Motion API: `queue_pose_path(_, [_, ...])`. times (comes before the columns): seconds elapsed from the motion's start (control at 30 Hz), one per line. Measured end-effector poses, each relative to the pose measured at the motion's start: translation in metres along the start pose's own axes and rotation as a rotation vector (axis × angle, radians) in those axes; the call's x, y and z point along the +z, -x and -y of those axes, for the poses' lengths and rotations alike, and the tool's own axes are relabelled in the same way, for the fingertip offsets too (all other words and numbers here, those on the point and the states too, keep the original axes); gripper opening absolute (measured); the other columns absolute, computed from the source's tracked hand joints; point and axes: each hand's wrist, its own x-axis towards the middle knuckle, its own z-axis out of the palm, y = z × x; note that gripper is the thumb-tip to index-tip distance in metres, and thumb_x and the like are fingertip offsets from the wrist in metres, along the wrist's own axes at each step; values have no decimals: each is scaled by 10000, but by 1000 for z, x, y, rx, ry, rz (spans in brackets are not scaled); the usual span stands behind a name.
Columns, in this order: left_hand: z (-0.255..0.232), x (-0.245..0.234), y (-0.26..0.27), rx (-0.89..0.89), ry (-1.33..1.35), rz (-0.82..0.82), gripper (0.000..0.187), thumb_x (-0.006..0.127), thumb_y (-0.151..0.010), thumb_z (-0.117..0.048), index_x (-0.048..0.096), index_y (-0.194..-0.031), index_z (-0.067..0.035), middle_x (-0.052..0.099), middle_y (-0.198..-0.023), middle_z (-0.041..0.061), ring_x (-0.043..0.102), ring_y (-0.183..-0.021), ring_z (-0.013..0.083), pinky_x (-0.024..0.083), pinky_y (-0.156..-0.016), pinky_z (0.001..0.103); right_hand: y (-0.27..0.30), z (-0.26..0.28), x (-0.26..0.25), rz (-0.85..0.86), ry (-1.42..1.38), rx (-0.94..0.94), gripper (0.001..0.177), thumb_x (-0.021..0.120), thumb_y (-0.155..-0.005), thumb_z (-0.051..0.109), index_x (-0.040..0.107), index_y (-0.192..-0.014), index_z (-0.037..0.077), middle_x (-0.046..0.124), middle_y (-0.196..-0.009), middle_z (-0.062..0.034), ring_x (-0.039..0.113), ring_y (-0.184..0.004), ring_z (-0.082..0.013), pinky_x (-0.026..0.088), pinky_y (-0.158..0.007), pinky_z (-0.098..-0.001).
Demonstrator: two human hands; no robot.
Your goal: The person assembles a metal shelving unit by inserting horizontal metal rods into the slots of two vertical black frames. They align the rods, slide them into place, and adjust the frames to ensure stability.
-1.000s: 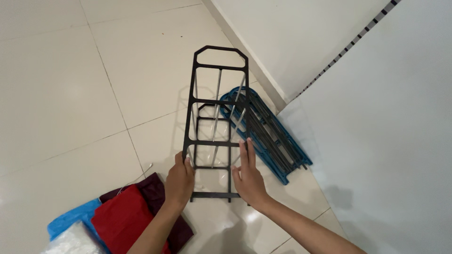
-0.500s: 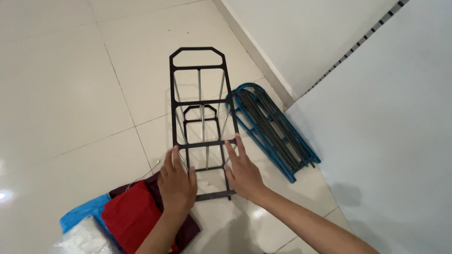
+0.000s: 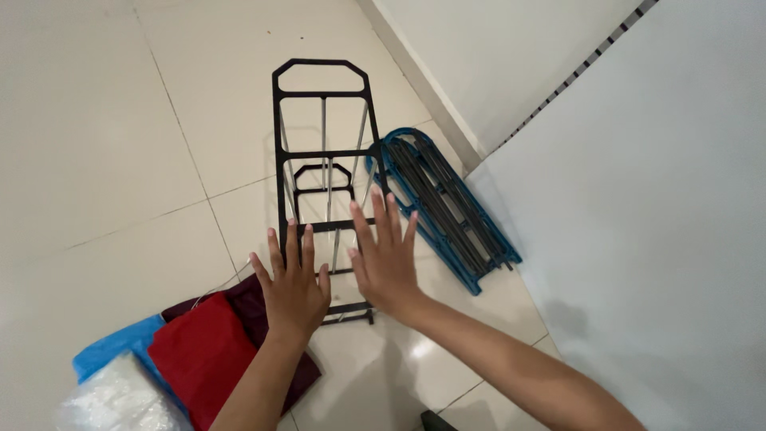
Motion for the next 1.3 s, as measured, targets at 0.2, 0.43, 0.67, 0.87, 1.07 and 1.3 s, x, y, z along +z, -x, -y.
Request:
queue_pose_path(0.2, [-8,9,-1,-53,-69,7,745,486,-951,-423,274,-1595,-114,196,-1681,126,136,-1548,358,84,-1169,708,8,-1,15,12,-59,60,687,478,-1026,240,175,-1624,88,33,-1687,-267,34,-1563,-460,-11,-1164,-733])
queue_pose_path(0.43, [-41,13,-8,-81,174,-120,697,488,-988,-420,330,-1569,-69,271,-1642,157,134,-1554,396,66,-1166,736,9,-27,38,-76,-330,239,617,460,-1044,157,241,-1617,90,92,-1713,-207,102,-1598,-370,20,-1227,-650])
queue_pose_path(0.67, [-48,2,-13,-22,20,-33,828,568,-854,-473,339,-1558,-104,275,-1625,170,181,-1500,418,79,-1134,727,3,-58,53,-59,-512,411,637,536,-989,206,287,-1565,92,105,-1693,-200,85,-1573,-373,124,-1245,-489])
queue_pose_path(0.87, [-40,-3,-24,14,-16,-42,673,577,-882,-477,491,-1457,-136,470,-1494,135,372,-1418,397,126,-1144,724,-51,-85,58,59,-633,616,510,492,-1056,295,367,-1464,17,324,-1518,-260,330,-1388,-399,362,-1035,-535])
queue_pose_path(1.07, [-7,-4,-60,-270,396,87,297,521,-1059,-352,647,-1247,-158,665,-1301,34,618,-1190,249,447,-1052,445,-59,-77,50,130,-881,834,406,520,-1035,408,544,-1031,2,699,-790,-143,741,-670,-202,588,-477,-339])
queue_pose_path(1.3, [35,40,-78,-427,761,-118,389,554,-1015,-375,680,-1038,-8,695,-1010,167,646,-950,283,492,-846,384,-43,-90,76,72,-666,702,379,448,-1062,331,564,-990,-23,664,-648,-156,679,-532,-252,546,-501,-369])
